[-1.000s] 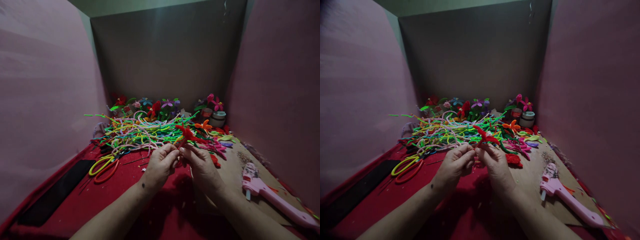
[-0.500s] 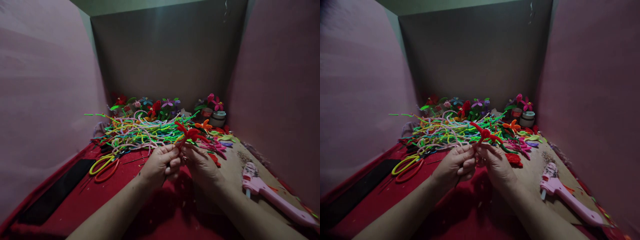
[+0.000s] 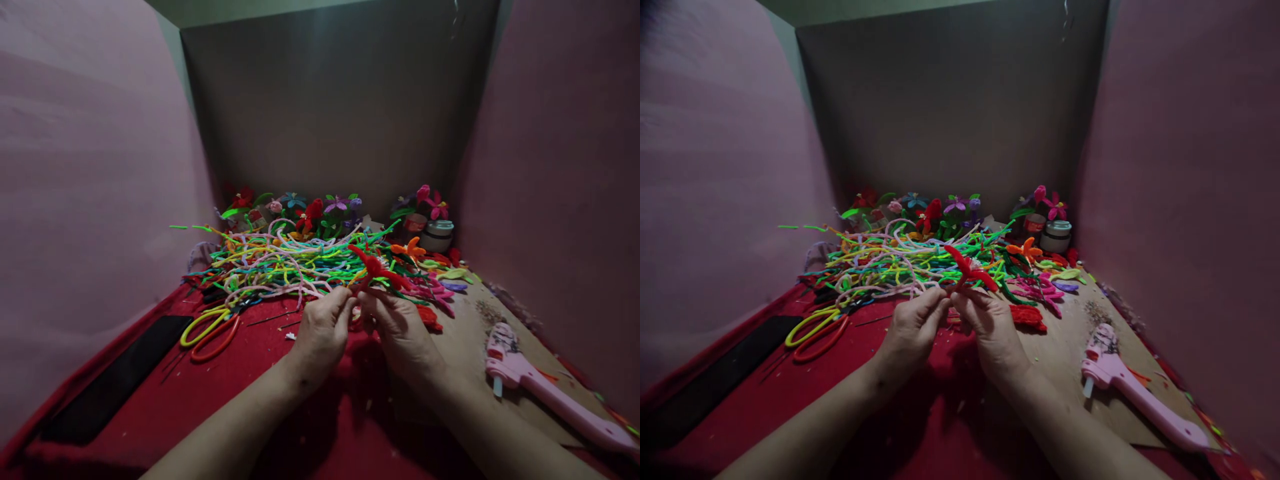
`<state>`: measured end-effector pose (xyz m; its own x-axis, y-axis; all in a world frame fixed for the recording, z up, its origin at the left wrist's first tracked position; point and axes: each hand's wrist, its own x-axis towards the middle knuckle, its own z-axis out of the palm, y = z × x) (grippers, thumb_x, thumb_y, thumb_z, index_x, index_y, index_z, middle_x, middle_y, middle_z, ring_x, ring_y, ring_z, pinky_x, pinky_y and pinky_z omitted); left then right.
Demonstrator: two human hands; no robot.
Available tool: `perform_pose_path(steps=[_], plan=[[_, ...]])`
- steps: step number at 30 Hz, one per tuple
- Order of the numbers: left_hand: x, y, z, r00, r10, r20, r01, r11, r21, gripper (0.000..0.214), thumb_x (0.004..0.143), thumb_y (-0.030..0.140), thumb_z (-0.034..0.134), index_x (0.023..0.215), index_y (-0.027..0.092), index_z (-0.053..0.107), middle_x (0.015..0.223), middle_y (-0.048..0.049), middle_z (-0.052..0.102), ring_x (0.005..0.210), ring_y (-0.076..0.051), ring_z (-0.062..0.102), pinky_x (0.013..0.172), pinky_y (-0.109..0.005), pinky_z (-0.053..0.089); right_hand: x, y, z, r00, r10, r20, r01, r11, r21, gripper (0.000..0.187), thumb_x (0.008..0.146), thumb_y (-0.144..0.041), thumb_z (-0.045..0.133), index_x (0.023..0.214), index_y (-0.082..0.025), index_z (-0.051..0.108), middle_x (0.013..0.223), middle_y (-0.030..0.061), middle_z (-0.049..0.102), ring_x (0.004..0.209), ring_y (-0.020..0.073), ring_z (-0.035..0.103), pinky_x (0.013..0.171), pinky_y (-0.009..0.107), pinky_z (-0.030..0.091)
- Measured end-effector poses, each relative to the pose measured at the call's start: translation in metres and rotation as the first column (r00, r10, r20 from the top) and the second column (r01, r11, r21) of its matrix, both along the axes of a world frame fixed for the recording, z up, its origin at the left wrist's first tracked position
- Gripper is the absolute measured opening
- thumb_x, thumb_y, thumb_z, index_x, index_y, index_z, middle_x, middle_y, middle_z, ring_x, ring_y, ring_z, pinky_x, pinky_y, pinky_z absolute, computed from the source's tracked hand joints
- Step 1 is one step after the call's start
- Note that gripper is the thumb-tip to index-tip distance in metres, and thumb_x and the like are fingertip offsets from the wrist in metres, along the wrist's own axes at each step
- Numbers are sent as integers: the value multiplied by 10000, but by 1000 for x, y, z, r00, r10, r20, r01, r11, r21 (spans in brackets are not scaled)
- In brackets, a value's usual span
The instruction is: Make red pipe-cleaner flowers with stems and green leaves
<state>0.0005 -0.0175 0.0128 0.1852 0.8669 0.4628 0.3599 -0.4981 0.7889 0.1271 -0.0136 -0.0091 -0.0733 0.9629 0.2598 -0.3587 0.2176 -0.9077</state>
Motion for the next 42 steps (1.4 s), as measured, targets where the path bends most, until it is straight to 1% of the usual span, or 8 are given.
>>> perform_pose_path(steps=[7, 16, 24, 27, 30, 34, 38, 42], plan=[[4, -4, 15, 886, -100, 452, 302, 865, -402, 263, 786, 316, 531, 595, 152, 456, 481, 68, 389, 390, -28, 266, 406, -180, 198, 1, 6, -4, 999, 16, -38, -16, 1000, -3, 179, 722, -315, 656, 846, -193, 701, 634, -23, 529, 574, 110, 384, 546, 256, 307], [-2, 5, 11, 740, -143, 657, 558, 675, -482, 224, 753, 334, 609, 733, 123, 534, 467, 71, 417, 343, 4, 231, 372, -151, 127, 5, 5, 0, 994, 107, 2, -107, 994, 0, 175, 783, -319, 591, 881, -206, 682, 606, -33, 513, 555, 105, 382, 559, 260, 306], [-7, 10, 6, 624, -214, 751, 717, 538, -443, 155, 799, 273, 560, 746, 133, 521, 456, 89, 373, 321, 5, 143, 339, -149, 133, 3, 6, -1, 987, 146, -70, -148, 989, -23, 152, 767, -278, 604, 652, -179, 613, 590, -26, 494, 547, 94, 380, 530, 246, 304], [-6, 8, 8, 698, -245, 673, 658, 590, -468, 193, 808, 317, 542, 750, 134, 525, 469, 83, 378, 333, -1, 173, 347, -150, 155, 2, 6, -1, 987, 123, -102, -127, 991, -31, 143, 753, -295, 620, 686, -169, 618, 619, -15, 520, 552, 94, 409, 528, 244, 322], [-2, 4, 10, 867, -240, 437, 444, 770, -458, 217, 829, 316, 483, 707, 140, 511, 520, 55, 426, 363, -22, 282, 374, -166, 230, 1, 6, -3, 990, 96, -104, -100, 994, -36, 148, 759, -318, 613, 749, -172, 635, 626, -12, 540, 557, 101, 443, 532, 245, 342], [2, 2, -1, 994, -71, -83, 62, 992, -108, 168, 837, 251, 446, 740, 148, 538, 629, 3, 520, 521, -83, 451, 512, -211, 340, 0, 5, -4, 998, -5, -70, 2, 999, -32, 126, 736, -308, 639, 777, -190, 657, 691, -9, 581, 618, 116, 478, 593, 252, 378], [0, 7, -14, 932, 125, -341, -38, 967, 252, 194, 850, 195, 385, 811, 145, 569, 664, -25, 543, 583, -120, 489, 566, -247, 343, 0, 1, -3, 998, -16, -57, 16, 1000, -9, 162, 733, -330, 639, 821, -199, 671, 734, -4, 615, 699, 141, 518, 665, 270, 396], [-2, 6, -5, 977, 49, -210, -39, 998, 52, 202, 838, 207, 409, 706, 154, 553, 555, 19, 474, 505, -88, 433, 508, -212, 318, -1, 2, -1, 1000, 8, -14, -8, 998, -60, 186, 725, -355, 646, 806, -190, 675, 685, -5, 615, 631, 131, 497, 623, 274, 395]])
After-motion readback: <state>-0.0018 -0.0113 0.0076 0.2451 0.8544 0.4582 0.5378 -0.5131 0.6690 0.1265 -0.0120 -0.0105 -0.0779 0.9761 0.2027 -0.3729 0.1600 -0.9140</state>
